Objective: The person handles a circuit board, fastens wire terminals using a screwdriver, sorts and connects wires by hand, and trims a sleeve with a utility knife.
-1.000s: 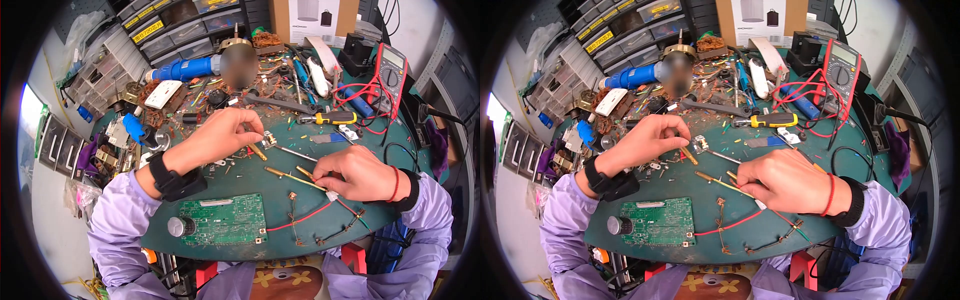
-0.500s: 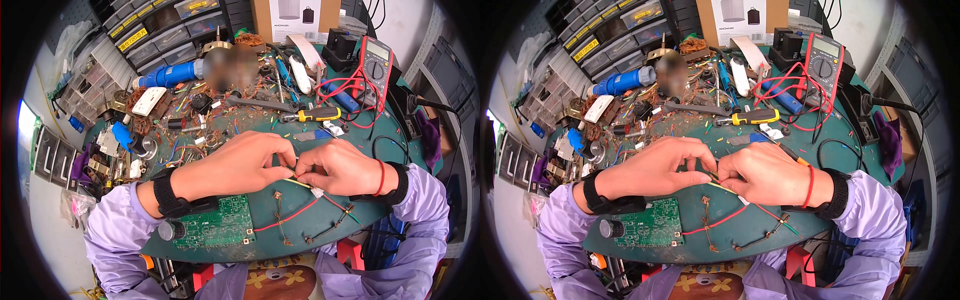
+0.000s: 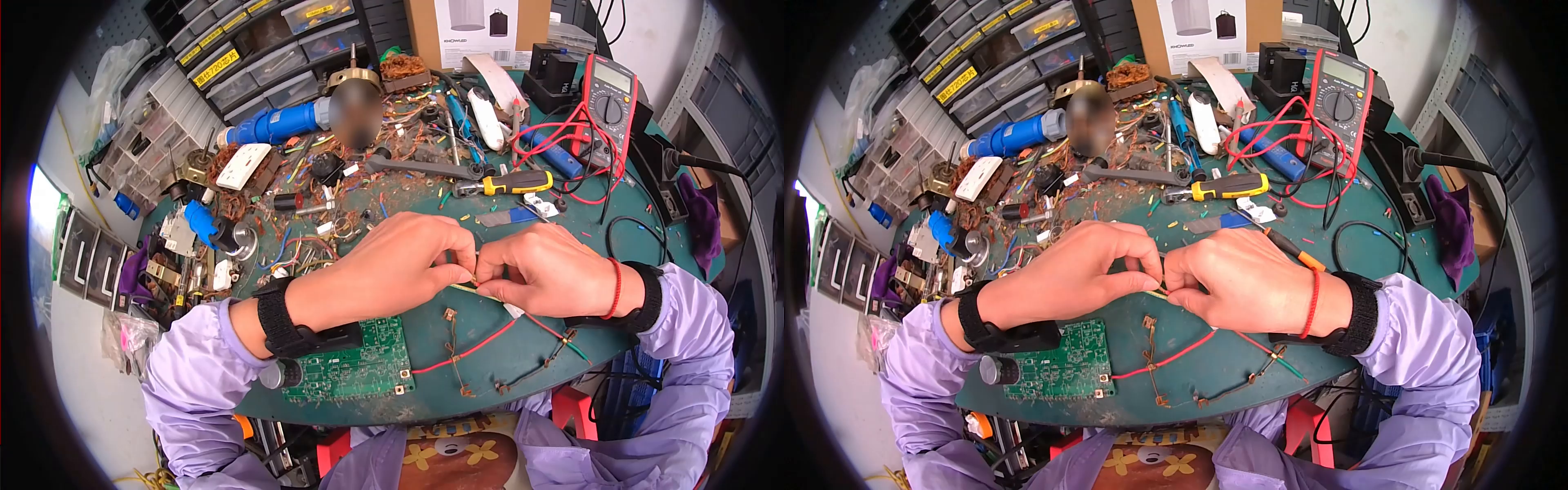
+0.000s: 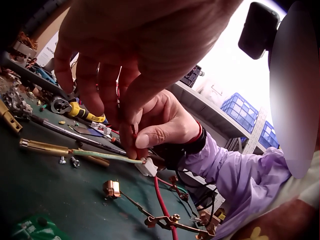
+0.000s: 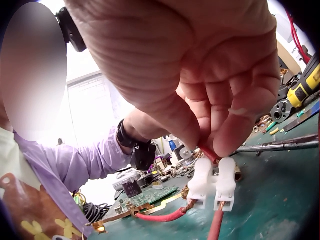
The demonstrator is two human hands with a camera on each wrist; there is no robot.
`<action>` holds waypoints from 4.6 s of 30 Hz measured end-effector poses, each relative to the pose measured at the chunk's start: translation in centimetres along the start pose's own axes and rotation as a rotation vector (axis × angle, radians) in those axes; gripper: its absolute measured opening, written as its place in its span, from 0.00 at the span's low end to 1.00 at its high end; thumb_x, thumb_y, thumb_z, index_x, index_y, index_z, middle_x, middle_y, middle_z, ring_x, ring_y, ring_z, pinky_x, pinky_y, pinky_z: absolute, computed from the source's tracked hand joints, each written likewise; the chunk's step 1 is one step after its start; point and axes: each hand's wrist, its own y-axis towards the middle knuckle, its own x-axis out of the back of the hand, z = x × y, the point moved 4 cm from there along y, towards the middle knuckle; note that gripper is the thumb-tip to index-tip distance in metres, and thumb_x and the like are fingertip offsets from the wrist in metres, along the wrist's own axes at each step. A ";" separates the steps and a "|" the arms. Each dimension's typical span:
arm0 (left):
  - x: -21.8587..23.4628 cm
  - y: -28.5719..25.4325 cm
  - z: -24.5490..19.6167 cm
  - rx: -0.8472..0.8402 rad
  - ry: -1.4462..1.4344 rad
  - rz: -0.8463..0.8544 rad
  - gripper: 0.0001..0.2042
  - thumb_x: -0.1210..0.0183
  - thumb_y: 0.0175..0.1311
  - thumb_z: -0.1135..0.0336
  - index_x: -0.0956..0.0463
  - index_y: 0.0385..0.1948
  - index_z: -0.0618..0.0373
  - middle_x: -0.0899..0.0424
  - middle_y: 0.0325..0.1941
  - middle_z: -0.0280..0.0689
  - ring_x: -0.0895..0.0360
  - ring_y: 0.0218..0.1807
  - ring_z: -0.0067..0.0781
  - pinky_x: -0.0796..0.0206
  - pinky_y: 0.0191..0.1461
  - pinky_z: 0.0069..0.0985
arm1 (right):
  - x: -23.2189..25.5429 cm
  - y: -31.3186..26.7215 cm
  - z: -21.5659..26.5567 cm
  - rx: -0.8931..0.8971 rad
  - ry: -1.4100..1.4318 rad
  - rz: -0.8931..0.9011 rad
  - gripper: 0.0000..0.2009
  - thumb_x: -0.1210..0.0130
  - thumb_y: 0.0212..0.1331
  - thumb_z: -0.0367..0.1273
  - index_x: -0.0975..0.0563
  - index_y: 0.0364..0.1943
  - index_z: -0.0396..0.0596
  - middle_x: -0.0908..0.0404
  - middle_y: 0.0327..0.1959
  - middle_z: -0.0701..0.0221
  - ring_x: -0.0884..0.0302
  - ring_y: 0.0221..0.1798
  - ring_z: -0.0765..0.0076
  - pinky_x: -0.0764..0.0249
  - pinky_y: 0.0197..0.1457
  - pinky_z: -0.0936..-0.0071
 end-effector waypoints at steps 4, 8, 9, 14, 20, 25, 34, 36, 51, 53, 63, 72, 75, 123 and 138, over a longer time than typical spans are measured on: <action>-0.1 0.0 0.2 0.029 -0.022 -0.008 0.04 0.39 0.55 0.74 0.23 0.31 0.62 0.20 0.31 0.39 0.21 0.37 0.36 0.32 0.42 0.30 | 0.0 -0.2 0.1 -0.002 0.008 -0.020 0.03 0.43 0.51 0.30 0.21 0.28 0.47 0.22 0.18 0.65 0.23 0.24 0.55 0.32 0.28 0.62; 0.1 0.0 0.3 0.022 -0.051 0.003 0.05 0.39 0.56 0.73 0.22 0.33 0.62 0.19 0.32 0.38 0.22 0.36 0.32 0.32 0.42 0.28 | 0.0 -0.4 0.1 -0.019 0.044 -0.018 0.03 0.42 0.52 0.30 0.21 0.29 0.47 0.21 0.20 0.65 0.22 0.25 0.57 0.30 0.29 0.63; 0.3 -0.1 0.1 0.038 -0.052 0.006 0.05 0.39 0.57 0.73 0.22 0.34 0.62 0.19 0.32 0.37 0.22 0.36 0.30 0.32 0.41 0.27 | 0.1 -0.5 0.1 -0.022 0.053 -0.019 0.03 0.42 0.52 0.29 0.21 0.30 0.46 0.20 0.21 0.65 0.21 0.25 0.58 0.30 0.29 0.64; 0.8 0.1 1.7 0.037 -0.084 -0.053 0.06 0.41 0.60 0.71 0.20 0.36 0.60 0.18 0.33 0.36 0.22 0.33 0.28 0.31 0.39 0.26 | 0.0 -0.9 -0.2 -0.032 0.082 -0.025 0.04 0.42 0.52 0.29 0.20 0.32 0.46 0.19 0.23 0.65 0.21 0.26 0.59 0.29 0.30 0.66; -0.3 0.8 1.6 -0.105 0.398 -0.069 0.05 0.40 0.55 0.72 0.20 0.32 0.55 0.20 0.32 0.38 0.21 0.37 0.42 0.32 0.38 0.36 | -0.2 -1.2 -0.3 -0.005 0.097 -0.053 0.04 0.41 0.50 0.28 0.20 0.31 0.45 0.19 0.26 0.64 0.21 0.28 0.59 0.27 0.33 0.67; -1.2 1.9 1.2 -0.099 0.422 -0.010 0.04 0.41 0.50 0.73 0.20 0.28 0.55 0.19 0.31 0.38 0.21 0.38 0.45 0.31 0.38 0.40 | 0.0 -1.4 -0.1 0.060 0.085 -0.081 0.04 0.42 0.49 0.26 0.21 0.30 0.43 0.19 0.29 0.65 0.21 0.31 0.59 0.27 0.34 0.67; -2.0 2.3 1.2 -0.086 0.483 0.066 0.05 0.39 0.47 0.73 0.20 0.27 0.54 0.20 0.30 0.38 0.22 0.36 0.46 0.32 0.37 0.40 | -0.2 -1.4 -0.7 0.083 0.070 -0.075 0.04 0.42 0.50 0.27 0.21 0.30 0.44 0.20 0.29 0.64 0.21 0.31 0.59 0.27 0.34 0.66; -2.0 2.4 1.2 -0.081 0.505 0.079 0.05 0.39 0.47 0.73 0.20 0.27 0.54 0.20 0.30 0.38 0.22 0.36 0.46 0.32 0.37 0.40 | -0.3 -1.3 -0.9 0.091 0.043 -0.084 0.04 0.42 0.50 0.28 0.21 0.30 0.45 0.19 0.27 0.64 0.21 0.30 0.58 0.27 0.33 0.65; 1.8 0.5 2.2 0.034 0.260 0.006 0.06 0.38 0.49 0.74 0.21 0.31 0.58 0.19 0.24 0.35 0.24 0.25 0.29 0.35 0.29 0.28 | 0.0 -0.6 -0.8 -0.042 -0.027 -0.021 0.06 0.42 0.52 0.31 0.20 0.32 0.46 0.19 0.21 0.64 0.20 0.27 0.56 0.28 0.30 0.63; 2.2 0.3 1.8 0.058 0.228 0.008 0.06 0.37 0.50 0.74 0.20 0.31 0.58 0.20 0.23 0.33 0.28 0.23 0.23 0.37 0.27 0.24 | 0.4 -0.2 -0.2 -0.051 0.003 -0.068 0.06 0.42 0.52 0.32 0.20 0.31 0.45 0.19 0.21 0.64 0.21 0.26 0.55 0.28 0.30 0.62; 1.9 0.4 1.2 0.098 -0.106 -0.050 0.03 0.41 0.60 0.74 0.22 0.33 0.62 0.24 0.23 0.25 0.34 0.25 0.10 0.40 0.28 0.17 | 0.9 0.4 0.2 -0.061 0.133 -0.219 0.04 0.41 0.56 0.26 0.20 0.32 0.39 0.20 0.19 0.69 0.25 0.22 0.79 0.31 0.26 0.76; 1.6 0.5 0.9 0.034 -0.082 -0.169 0.04 0.44 0.64 0.73 0.23 0.32 0.63 0.23 0.28 0.28 0.32 0.29 0.11 0.40 0.30 0.17 | 1.1 0.3 -0.5 -0.098 0.173 -0.254 0.06 0.42 0.53 0.29 0.19 0.30 0.41 0.22 0.18 0.61 0.22 0.22 0.60 0.30 0.27 0.66; 1.8 0.2 0.2 0.084 -0.003 -0.133 0.03 0.41 0.61 0.73 0.23 0.33 0.62 0.24 0.27 0.28 0.33 0.27 0.13 0.40 0.30 0.18 | 1.0 0.3 -0.7 -0.081 0.158 -0.261 0.06 0.42 0.54 0.30 0.19 0.29 0.41 0.21 0.18 0.63 0.22 0.21 0.63 0.30 0.27 0.67; 0.8 0.0 -0.2 -0.240 0.324 -0.230 0.03 0.37 0.49 0.73 0.22 0.25 0.57 0.21 0.27 0.35 0.23 0.32 0.37 0.34 0.38 0.32 | 0.6 0.3 -1.6 -0.178 0.378 -0.187 0.09 0.42 0.57 0.32 0.19 0.25 0.40 0.21 0.15 0.68 0.25 0.18 0.77 0.31 0.24 0.73; 0.6 0.1 -0.2 -0.242 0.344 -0.227 0.04 0.38 0.49 0.72 0.22 0.26 0.55 0.22 0.27 0.32 0.24 0.31 0.32 0.37 0.43 0.30 | 1.1 0.1 -0.4 -0.197 0.154 -0.135 0.07 0.41 0.54 0.32 0.18 0.26 0.42 0.20 0.19 0.61 0.21 0.23 0.61 0.29 0.29 0.66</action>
